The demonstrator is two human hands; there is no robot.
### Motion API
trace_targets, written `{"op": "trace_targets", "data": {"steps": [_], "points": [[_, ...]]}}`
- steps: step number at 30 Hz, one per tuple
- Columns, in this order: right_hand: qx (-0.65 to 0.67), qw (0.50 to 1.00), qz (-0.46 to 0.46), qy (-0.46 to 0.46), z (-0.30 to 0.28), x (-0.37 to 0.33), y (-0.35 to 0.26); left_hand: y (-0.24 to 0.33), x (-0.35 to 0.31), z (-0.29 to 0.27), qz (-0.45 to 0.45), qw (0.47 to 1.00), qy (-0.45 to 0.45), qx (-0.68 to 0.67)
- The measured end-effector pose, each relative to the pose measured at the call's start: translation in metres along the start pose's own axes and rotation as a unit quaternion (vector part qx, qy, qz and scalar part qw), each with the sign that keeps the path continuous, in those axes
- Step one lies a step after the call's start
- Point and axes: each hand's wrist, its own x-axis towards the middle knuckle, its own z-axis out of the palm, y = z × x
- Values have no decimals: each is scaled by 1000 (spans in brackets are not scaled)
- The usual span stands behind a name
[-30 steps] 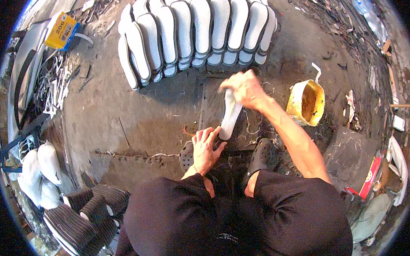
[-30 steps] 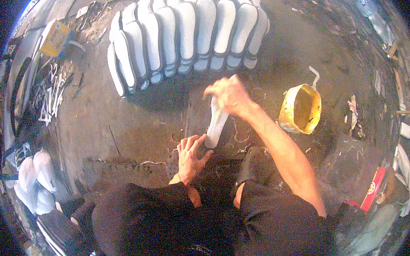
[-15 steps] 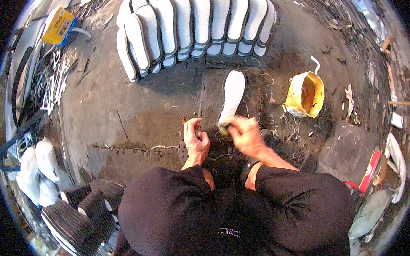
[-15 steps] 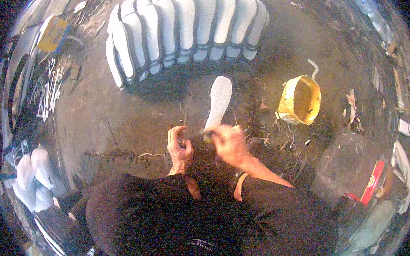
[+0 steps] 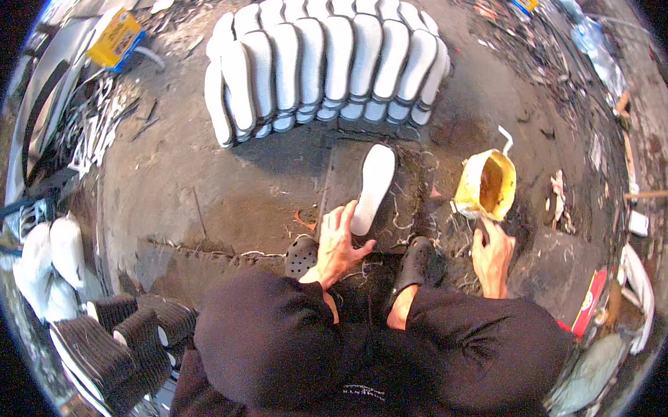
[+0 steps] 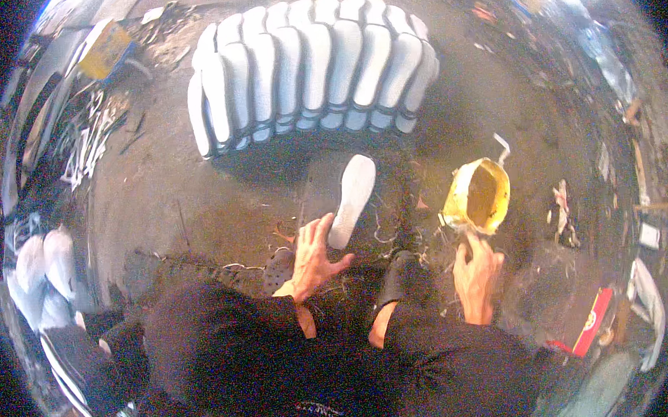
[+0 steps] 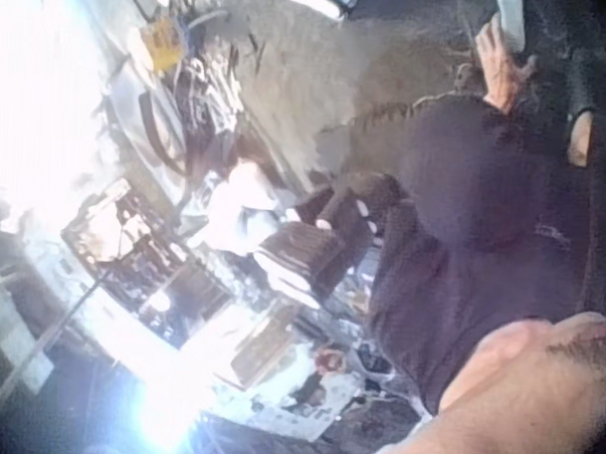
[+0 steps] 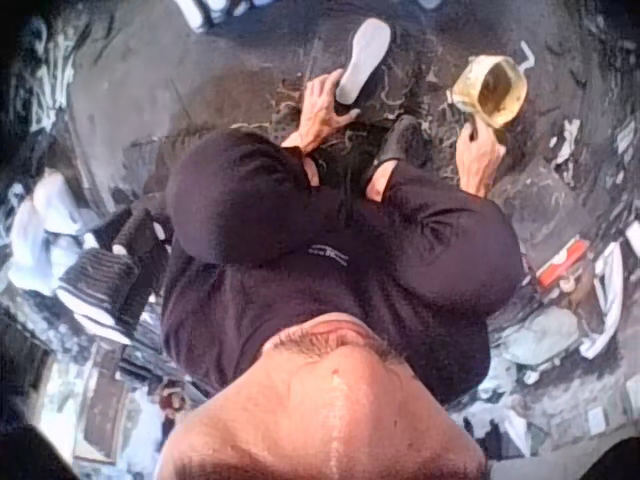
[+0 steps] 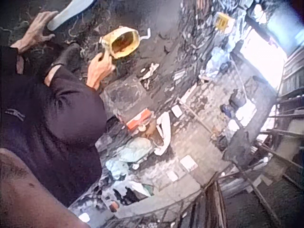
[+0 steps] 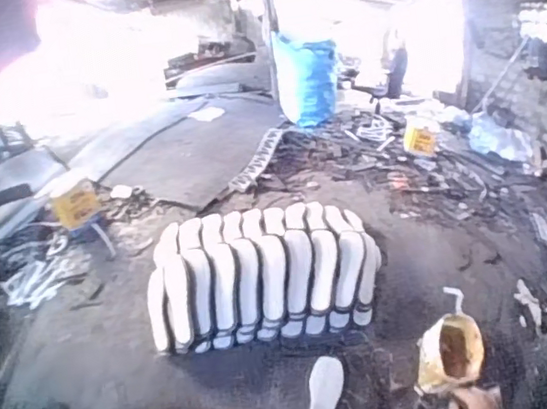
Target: The person sits on the floor and applies a brown adhesive from a yellow container onto white shoe insoles using a small brush. They handle the insoles one at a time, coating the surface and placing them into a stack.
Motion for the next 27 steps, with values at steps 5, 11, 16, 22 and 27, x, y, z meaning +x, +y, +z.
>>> {"op": "trace_targets", "data": {"steps": [5, 11, 16, 22, 27], "points": [[70, 994, 26, 74, -21, -6, -42, -5, 8, 18, -41, 999, -21, 21], [35, 995, 55, 78, -9, -11, 6, -38, 22, -47, 50, 983, 173, 41], [28, 996, 65, 60, -14, -11, 7, -95, 110, -160, -76, 920, 383, -36], [103, 992, 54, 42, 0, -11, -13, -186, 167, -217, -128, 914, 382, -40], [53, 990, 65, 115, -7, -29, 28, -184, 164, -183, -98, 896, 433, 21]]}}
